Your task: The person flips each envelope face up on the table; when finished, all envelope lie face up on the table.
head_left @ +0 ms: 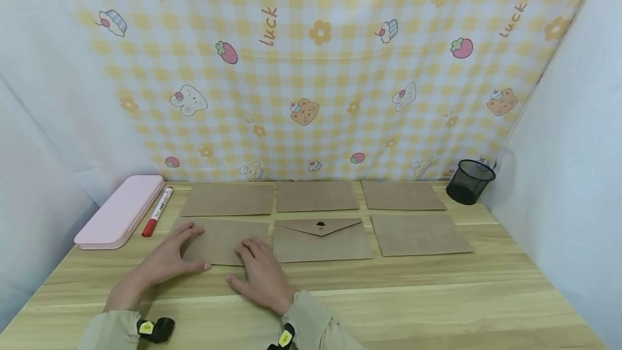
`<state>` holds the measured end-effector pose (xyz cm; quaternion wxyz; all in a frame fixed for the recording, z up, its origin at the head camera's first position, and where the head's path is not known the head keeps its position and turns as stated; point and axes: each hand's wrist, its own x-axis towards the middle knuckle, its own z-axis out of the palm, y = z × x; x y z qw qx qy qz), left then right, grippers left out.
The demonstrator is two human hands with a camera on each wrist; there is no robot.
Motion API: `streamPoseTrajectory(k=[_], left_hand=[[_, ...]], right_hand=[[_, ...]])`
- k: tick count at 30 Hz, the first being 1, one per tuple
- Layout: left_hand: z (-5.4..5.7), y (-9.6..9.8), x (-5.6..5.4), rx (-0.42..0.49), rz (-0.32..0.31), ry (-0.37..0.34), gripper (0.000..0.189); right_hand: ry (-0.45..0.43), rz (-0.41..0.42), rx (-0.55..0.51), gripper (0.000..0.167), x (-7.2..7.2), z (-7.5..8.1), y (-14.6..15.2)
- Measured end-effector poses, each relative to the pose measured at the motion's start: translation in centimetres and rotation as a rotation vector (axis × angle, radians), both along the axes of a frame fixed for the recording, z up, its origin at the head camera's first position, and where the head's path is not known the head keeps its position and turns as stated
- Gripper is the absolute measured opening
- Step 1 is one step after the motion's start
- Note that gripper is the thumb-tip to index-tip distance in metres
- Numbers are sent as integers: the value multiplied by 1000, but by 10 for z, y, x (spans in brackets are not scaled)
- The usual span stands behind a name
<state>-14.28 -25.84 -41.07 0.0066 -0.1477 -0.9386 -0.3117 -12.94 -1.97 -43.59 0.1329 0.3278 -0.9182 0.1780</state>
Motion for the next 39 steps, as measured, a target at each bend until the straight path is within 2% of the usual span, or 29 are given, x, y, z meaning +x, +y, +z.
streamPoseTrajectory(k=[39], left_hand=[[2,0,1,-10,37,-30,88]], right_hand=[[-1,23,-22,45,0,1,1]])
